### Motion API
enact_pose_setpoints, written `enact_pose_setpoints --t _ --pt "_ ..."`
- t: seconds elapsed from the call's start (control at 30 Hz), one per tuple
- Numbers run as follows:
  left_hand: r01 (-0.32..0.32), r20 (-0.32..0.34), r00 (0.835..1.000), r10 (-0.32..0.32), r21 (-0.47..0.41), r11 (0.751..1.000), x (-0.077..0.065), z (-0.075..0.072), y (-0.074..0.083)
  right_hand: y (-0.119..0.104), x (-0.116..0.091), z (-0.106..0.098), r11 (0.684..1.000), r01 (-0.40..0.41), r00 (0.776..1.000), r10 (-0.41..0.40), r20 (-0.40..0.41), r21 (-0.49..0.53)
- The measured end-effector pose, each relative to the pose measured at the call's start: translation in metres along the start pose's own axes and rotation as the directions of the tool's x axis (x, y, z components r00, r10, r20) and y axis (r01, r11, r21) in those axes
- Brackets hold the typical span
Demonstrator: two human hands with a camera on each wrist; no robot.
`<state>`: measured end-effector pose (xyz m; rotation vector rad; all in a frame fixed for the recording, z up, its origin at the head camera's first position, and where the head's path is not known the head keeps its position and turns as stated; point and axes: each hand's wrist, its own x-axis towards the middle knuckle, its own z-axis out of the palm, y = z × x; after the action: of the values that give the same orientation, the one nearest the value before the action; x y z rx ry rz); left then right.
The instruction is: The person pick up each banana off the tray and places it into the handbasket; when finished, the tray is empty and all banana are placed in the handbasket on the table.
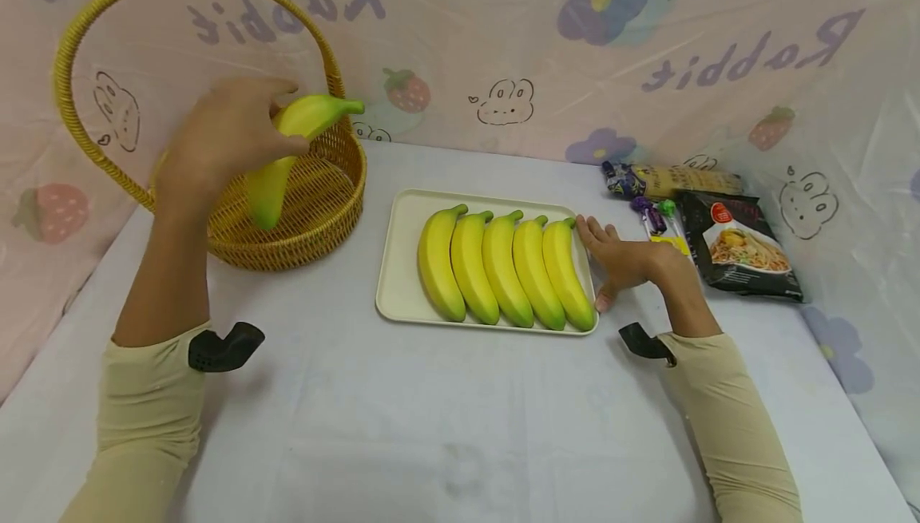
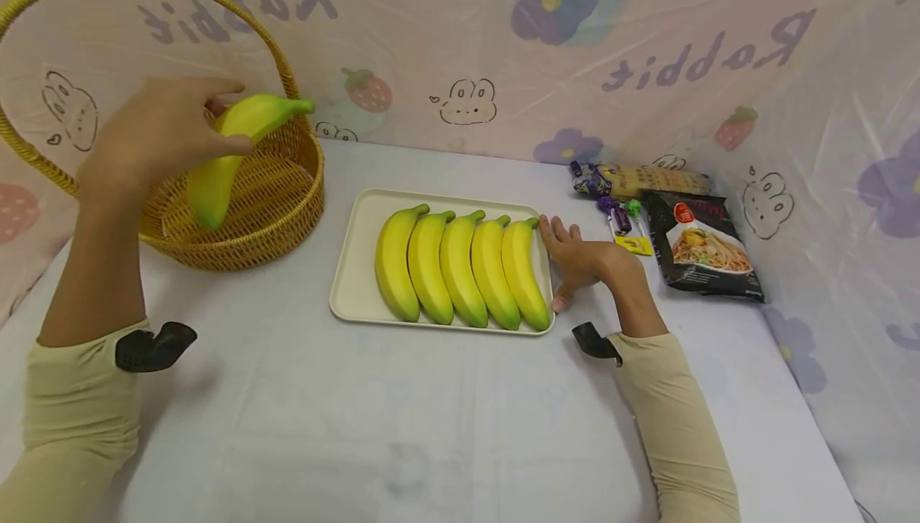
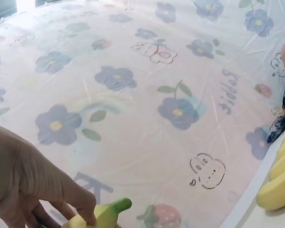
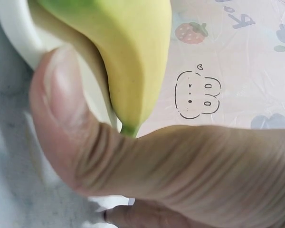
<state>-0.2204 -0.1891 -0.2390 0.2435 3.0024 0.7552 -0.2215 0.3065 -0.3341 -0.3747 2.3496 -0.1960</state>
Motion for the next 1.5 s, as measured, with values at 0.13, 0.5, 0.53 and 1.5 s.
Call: enact_pose_setpoints --t 0.13,0.5,0.53,1.5 --pt "0.065 -0.006 0.998 -0.065 0.061 0.996 0.004 -0.003 -0.014 0.000 0.000 0.000 1.000 0.000 1.000 0.000 0.003 -0.006" --pt "0.155 -0.012 0.988 -0.154 0.087 0.984 0.021 0.003 -0.044 0.002 0.000 0.000 1.000 0.015 1.000 -0.015 0.007 -0.017" --pt "0.155 -0.008 0.988 -0.155 0.087 0.984 0.023 0.004 -0.047 0.002 0.000 0.000 1.000 0.016 1.000 -0.016 0.006 -0.015" --pt "0.146 0.177 0.966 -0.187 0.221 0.964 0.048 0.026 -0.108 0.000 0.000 0.001 1.000 0.004 1.000 -0.004 -0.002 -0.013"
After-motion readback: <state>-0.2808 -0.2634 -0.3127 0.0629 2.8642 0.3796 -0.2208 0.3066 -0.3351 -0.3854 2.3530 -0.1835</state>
